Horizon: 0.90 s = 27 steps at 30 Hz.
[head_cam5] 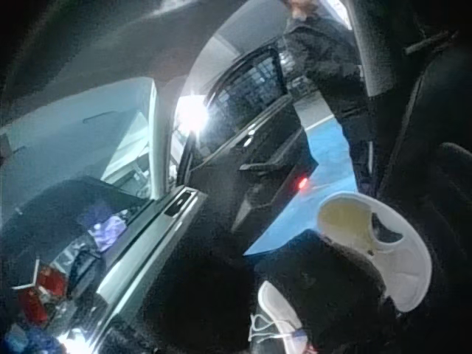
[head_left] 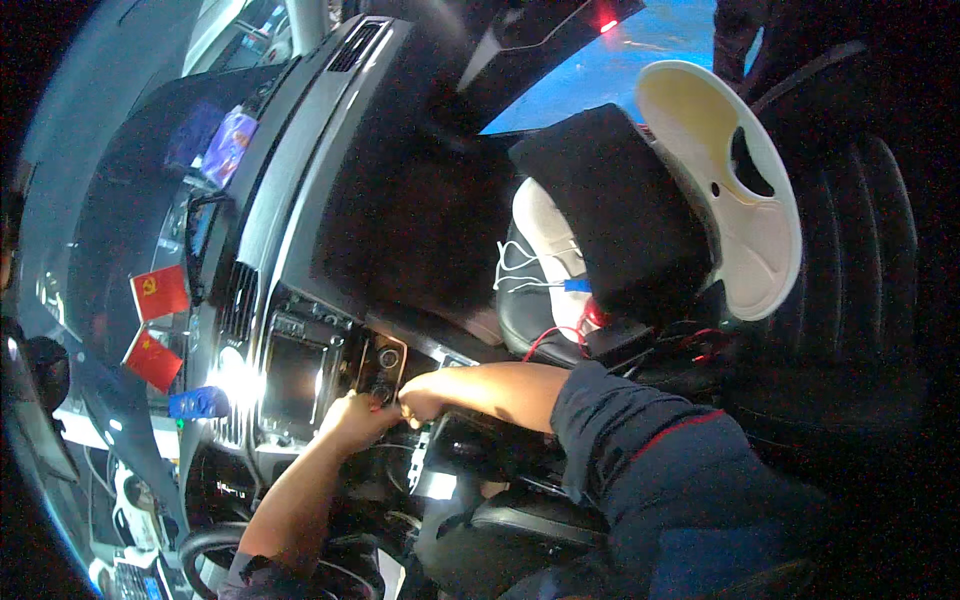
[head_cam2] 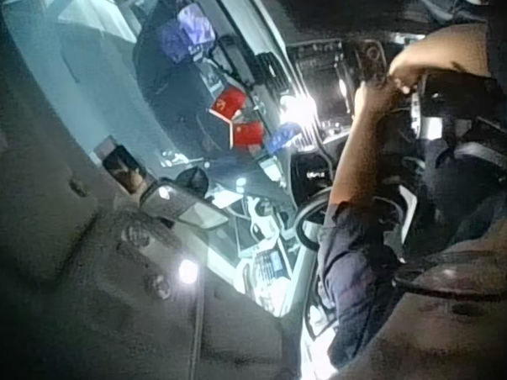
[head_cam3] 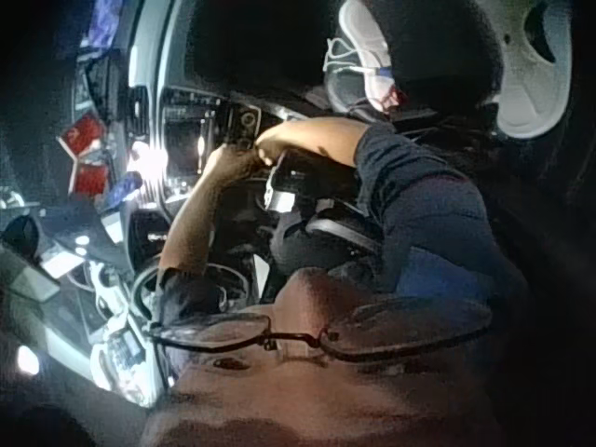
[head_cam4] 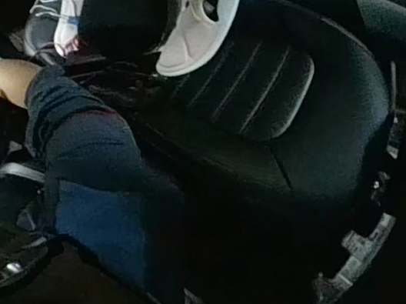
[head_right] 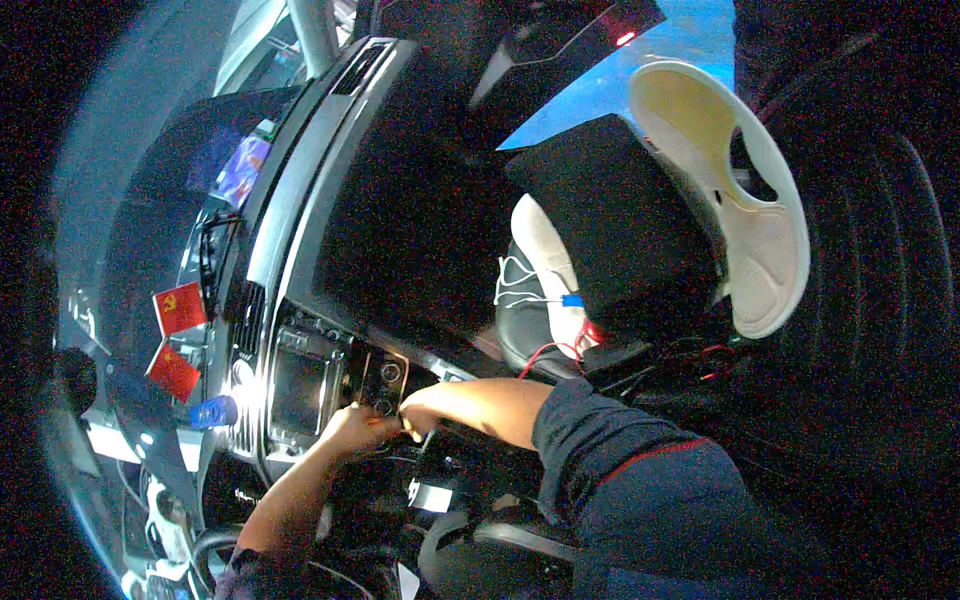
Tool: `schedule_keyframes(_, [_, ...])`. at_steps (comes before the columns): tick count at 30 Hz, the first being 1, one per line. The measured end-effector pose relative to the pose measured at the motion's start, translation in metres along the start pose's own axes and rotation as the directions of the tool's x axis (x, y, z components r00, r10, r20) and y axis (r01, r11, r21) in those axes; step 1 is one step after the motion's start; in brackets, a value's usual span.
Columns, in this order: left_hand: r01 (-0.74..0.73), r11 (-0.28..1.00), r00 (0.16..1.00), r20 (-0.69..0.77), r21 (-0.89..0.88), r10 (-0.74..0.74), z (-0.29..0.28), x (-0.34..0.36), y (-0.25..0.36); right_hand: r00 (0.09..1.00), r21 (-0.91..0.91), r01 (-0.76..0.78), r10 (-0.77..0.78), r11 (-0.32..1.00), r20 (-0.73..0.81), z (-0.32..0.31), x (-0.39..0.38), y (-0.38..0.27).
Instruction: The person works inside a car, using a portable work light and a red-handled screwdriver to connect wires and secure components in the center console area. They manipulate red and black wires and adjust parts of the dashboard while seated in the driver's seat.
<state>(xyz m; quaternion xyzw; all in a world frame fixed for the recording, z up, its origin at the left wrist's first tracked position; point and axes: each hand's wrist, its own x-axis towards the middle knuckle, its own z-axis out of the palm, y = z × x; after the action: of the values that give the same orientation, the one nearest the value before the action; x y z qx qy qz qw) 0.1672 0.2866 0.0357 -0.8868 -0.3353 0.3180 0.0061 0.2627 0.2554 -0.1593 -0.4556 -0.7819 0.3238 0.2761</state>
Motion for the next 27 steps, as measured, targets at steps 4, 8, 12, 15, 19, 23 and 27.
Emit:
schedule_keyframes(4, [-0.101, 0.949, 0.995, 0.041, 0.297, 0.093, -0.003, -0.008, 0.009, 0.999, -0.05, -0.051, 0.051, 0.997, -0.008, 0.0, -0.001, -0.003])
schedule_keyframes(8, [-0.391, 0.825, 0.893, -0.049, 0.408, 0.448, -0.002, -0.016, 0.005, 0.998, -0.241, 0.062, -0.057, 0.969, 0.029, -0.002, 0.0, -0.005])
schedule_keyframes(12, [0.059, 0.993, 0.998, 0.019, 0.099, -0.061, -0.003, -0.008, -0.001, 0.988, 0.016, -0.129, 0.127, 0.992, 0.085, -0.002, 0.003, -0.006])
schedule_keyframes(15, [-0.176, 0.951, 0.982, -0.019, 0.254, 0.186, -0.002, -0.006, -0.006, 0.999, -0.103, -0.042, 0.044, 0.994, 0.023, 0.0, 0.005, -0.004])
schedule_keyframes(19, [-0.455, 0.77, 0.831, -0.096, 0.448, 0.547, 0.0, -0.012, -0.013, 0.988, -0.024, -0.146, 0.147, 0.989, 0.045, 0.004, 0.008, 0.001])
schedule_keyframes(23, [0.159, 0.986, 0.987, -0.003, -0.053, -0.16, 0.0, -0.006, -0.007, 0.998, -0.234, 0.024, -0.008, 0.972, 0.07, 0.005, 0.008, 0.002])
schedule_keyframes(27, [-0.132, 0.964, 0.991, 0.045, 0.229, 0.125, -0.005, -0.013, -0.002, 0.998, -0.047, -0.048, 0.05, 0.998, 0.039, 0.002, 0.002, -0.002])
